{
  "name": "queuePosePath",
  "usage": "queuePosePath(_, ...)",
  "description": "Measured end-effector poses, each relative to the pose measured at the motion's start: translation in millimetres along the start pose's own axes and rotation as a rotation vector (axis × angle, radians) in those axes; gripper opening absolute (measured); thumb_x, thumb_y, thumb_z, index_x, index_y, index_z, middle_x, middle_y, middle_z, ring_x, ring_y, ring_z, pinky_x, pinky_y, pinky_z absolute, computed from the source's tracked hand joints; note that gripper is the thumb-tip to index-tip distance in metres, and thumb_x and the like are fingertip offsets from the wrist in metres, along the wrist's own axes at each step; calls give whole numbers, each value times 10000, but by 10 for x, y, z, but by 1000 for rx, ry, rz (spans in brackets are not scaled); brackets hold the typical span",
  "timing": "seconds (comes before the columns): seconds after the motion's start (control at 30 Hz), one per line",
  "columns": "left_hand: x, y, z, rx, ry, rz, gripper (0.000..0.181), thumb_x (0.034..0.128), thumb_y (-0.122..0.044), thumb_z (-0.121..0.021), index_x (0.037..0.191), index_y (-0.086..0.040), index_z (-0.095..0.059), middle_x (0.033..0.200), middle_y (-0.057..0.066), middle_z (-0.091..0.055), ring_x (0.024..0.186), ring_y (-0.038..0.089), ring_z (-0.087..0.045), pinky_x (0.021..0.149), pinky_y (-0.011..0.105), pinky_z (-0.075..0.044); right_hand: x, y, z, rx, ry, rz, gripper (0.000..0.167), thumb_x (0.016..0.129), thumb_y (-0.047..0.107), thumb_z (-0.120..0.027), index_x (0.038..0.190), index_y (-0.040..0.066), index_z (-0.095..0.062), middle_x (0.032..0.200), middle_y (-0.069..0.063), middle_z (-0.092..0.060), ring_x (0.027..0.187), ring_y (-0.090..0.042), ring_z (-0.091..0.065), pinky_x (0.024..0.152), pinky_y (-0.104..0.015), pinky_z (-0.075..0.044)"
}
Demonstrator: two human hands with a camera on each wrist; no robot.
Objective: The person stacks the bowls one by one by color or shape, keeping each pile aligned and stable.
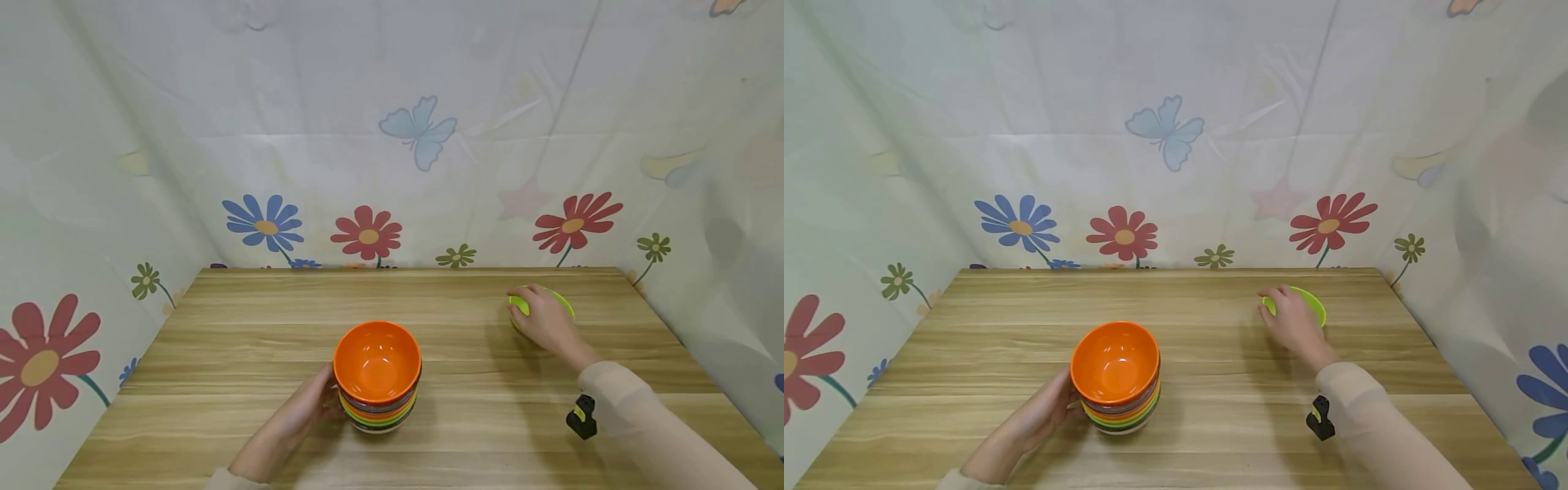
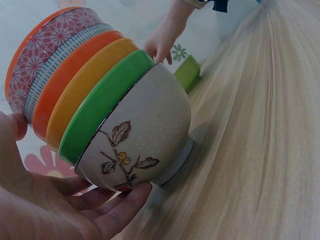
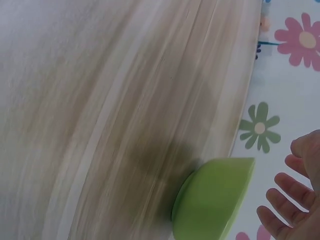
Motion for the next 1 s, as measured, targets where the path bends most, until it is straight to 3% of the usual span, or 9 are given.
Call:
queuePosePath(0.3,5,0,-4,-11,-4,-4,728,948,-565,-279,1384,15,-340,1364,201,-417,1107,215,-509,838,363,-481,-23,-178,12,-36,132,-151,328,824,127,-654,1113,-21,-607,1051,-266,-549,939,-410,-540,775,-540,-482)
queuePosePath(1.0,8,8,2,-2,-6,-3,730,946,-573,-272,1368,15,-364,1338,188,-446,1073,203,-523,818,361,-485,-111,-517,71,-71,324,-330,499,873,173,-578,1294,-54,-435,1240,-349,-391,1091,-512,-415,882,-630,-379)
Point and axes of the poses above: each hand's wrist, its own x-axis towards the middle knuckle, its own z-axis out of the back of the hand, y = z × x, the point moved 2 cm from there along x, towards the middle knuckle
